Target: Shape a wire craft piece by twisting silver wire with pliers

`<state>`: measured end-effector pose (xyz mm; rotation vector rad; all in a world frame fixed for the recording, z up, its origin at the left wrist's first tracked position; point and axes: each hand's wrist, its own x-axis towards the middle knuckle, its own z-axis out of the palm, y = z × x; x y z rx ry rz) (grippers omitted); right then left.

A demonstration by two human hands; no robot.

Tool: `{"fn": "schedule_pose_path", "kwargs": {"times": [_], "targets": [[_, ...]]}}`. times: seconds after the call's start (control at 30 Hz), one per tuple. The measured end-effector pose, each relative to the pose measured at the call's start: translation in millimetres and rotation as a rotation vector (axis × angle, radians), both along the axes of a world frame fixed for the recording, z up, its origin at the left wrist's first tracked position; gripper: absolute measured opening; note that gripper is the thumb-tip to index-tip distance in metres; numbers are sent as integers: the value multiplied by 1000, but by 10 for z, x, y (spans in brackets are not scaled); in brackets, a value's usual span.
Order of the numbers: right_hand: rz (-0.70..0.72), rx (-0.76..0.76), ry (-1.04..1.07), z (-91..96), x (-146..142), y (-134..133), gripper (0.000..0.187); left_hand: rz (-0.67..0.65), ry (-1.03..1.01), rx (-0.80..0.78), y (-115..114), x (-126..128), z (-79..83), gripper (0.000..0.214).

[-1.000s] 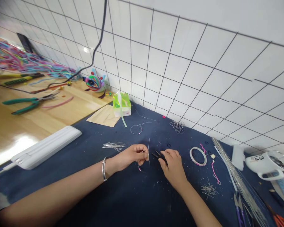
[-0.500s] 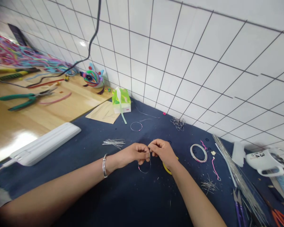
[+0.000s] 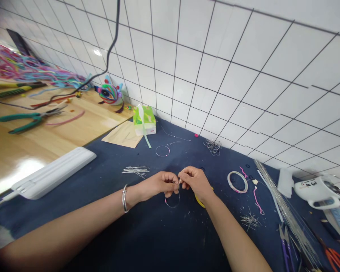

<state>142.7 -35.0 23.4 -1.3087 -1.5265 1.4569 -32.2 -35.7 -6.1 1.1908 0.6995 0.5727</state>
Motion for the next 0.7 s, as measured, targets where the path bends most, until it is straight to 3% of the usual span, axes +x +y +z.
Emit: {"fn": "schedule_pose_path", "kwargs": {"times": [0.23, 0.33, 0.47, 0.53, 0.63, 0.7], "targets": [[20, -9, -21, -30, -26, -4, 25, -4, 26, 8, -14, 7, -1, 14], [57, 43, -131, 8, 5, 15, 27, 10, 27, 15, -10, -1, 21, 14], [107, 355, -614, 20, 215, -35, 30, 25, 16, 25, 5, -7, 56, 15], [131, 514, -928, -33, 368, -143, 42, 35, 3, 20, 11, -5, 66, 16], [162, 598, -1203, -157, 558, -385, 59, 56, -14, 10, 15, -2, 73, 18], [173, 643, -1282, -225, 614, -541, 56, 73, -20, 5, 15, -3, 71, 18]]}}
